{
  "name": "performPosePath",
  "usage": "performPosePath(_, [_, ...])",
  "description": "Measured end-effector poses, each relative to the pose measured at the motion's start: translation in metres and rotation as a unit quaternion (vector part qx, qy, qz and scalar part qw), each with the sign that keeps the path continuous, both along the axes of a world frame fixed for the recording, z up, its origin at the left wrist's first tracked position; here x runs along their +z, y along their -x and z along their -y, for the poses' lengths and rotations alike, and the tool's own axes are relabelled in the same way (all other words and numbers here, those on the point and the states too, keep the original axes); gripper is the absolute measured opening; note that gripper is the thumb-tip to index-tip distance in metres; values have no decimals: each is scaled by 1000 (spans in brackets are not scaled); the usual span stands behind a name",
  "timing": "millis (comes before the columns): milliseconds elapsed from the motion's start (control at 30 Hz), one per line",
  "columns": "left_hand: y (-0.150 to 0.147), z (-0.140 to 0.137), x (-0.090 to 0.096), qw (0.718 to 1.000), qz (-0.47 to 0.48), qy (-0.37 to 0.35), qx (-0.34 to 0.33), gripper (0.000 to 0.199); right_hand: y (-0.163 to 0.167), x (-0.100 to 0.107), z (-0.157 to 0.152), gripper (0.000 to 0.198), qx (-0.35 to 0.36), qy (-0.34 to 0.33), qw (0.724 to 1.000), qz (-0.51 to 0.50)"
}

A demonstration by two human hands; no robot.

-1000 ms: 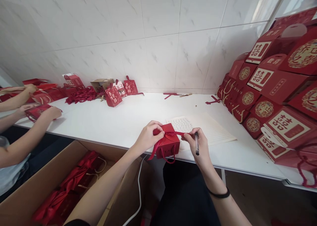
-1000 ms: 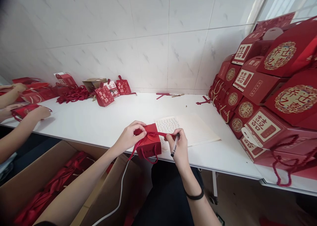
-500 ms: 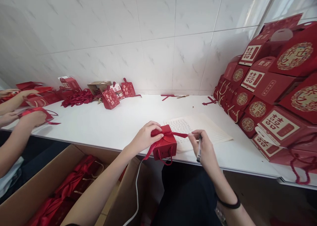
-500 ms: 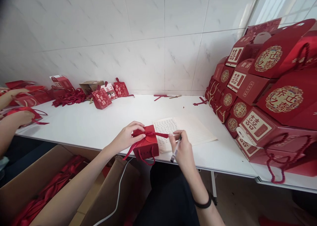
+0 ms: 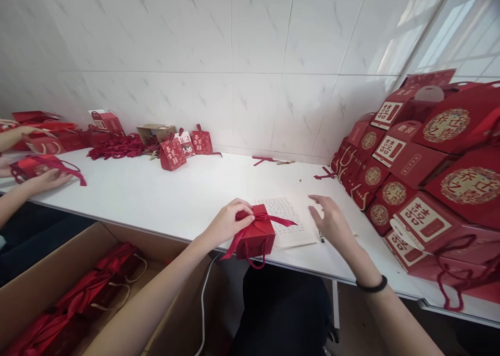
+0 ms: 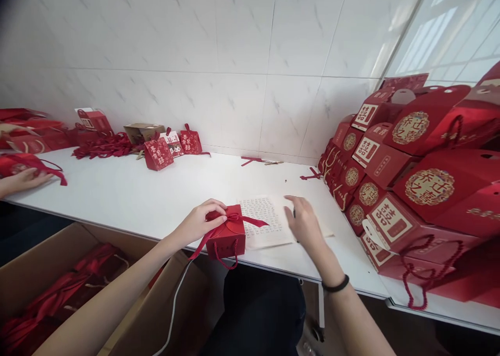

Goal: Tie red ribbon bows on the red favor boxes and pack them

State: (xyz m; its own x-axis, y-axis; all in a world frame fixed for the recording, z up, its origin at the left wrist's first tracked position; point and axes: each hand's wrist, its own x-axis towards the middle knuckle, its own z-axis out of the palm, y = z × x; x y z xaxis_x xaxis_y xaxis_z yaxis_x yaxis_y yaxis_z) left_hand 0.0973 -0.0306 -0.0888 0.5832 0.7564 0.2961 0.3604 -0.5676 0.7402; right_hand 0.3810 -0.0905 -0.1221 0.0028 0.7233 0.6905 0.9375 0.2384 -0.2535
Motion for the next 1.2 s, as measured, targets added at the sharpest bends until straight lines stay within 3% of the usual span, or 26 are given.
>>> performPosePath(100, [0,0,0,1000,5,-10,-16,14,45,28,3,14,174,8,984,23])
performPosePath(200, [0,-1,0,999,6,-13,-29,14,72,42,0,15,252,-2,962,108])
performPosePath(367, [0,0,-2,999,18,-6,-34,15,79,49,-8,14,252,-28,954,157])
performPosePath(667, [-1,1,-3,998,49,7,-27,14,82,69,-17,27,255,-5,917,306])
performPosePath(733, [-2,1,-3,998,51,10,-26,13,84,73,-16,24,214,29,941,260])
performPosePath(800, [-2,1,-3,998,49,15,-28,13,90,78,-14,22,149,126,967,163])
performPosePath(867, [-2,1,-3,998,44,17,-31,13,96,85,-10,29,102,254,959,75])
performPosePath(933, [-1,1,-3,999,39,18,-31,13,100,92,-8,29,94,340,935,28])
performPosePath(1100, [-1,0,-3,999,38,14,-33,14,103,95,-11,9,103,379,918,-57])
performPosePath(1200, [-2,0,-4,999,37,15,-31,14,103,89,-14,6,120,380,911,-105])
